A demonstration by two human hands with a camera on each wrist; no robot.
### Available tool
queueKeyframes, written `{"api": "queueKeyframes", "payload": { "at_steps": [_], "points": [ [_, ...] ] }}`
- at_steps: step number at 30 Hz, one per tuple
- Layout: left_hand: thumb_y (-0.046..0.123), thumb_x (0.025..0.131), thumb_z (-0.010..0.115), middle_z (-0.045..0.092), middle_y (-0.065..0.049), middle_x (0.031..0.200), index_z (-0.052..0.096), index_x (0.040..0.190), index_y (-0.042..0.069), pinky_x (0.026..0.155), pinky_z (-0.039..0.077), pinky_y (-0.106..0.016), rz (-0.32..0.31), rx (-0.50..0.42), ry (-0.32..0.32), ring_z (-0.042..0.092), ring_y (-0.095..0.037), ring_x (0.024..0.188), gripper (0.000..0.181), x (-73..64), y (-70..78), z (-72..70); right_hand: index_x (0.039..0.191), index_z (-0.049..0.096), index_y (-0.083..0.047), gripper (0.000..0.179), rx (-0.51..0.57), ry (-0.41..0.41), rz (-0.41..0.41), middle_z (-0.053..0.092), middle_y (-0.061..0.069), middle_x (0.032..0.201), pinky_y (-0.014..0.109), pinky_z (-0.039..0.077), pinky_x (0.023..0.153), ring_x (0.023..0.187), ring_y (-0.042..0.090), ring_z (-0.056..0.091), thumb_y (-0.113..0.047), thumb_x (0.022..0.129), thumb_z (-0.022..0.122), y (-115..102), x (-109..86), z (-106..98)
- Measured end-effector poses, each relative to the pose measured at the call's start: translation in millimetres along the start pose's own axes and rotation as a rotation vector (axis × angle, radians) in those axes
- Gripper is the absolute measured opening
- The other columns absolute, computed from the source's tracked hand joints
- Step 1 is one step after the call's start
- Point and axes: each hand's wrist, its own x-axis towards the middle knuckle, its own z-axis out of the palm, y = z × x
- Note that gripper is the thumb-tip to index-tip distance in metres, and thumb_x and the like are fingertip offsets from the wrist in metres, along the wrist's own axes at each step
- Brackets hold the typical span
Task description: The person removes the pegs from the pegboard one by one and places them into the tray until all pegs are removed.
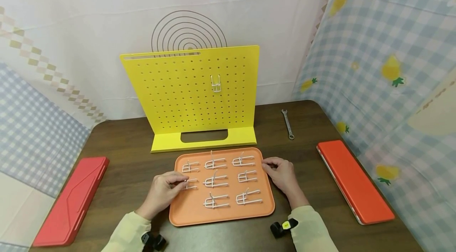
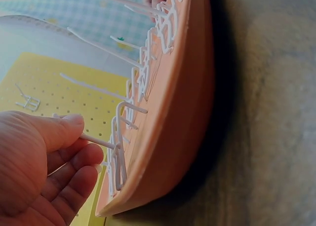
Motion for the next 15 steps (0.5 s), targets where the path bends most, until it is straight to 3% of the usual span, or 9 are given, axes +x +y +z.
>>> {"api": "queueKeyframes", "payload": {
  "at_steps": [15],
  "points": [
    [0.001,0.076,0.081,0.072,0.006,0.086,0.079,0.086,0.009,0.064,0.055,-0.023,-0.005,-0.011,0.0,0.066,-0.006,0.081,0.013,-0.6,0.3,0.6,0.096,0.076,-0.014,0.012,-0.009,0.006,-0.009,0.072,0.004,0.097,0.022,0.053,0.066,0.089,0.018,0.067,-0.019,0.086,0.075,0.7,0.2,0.2]
  ]
}}
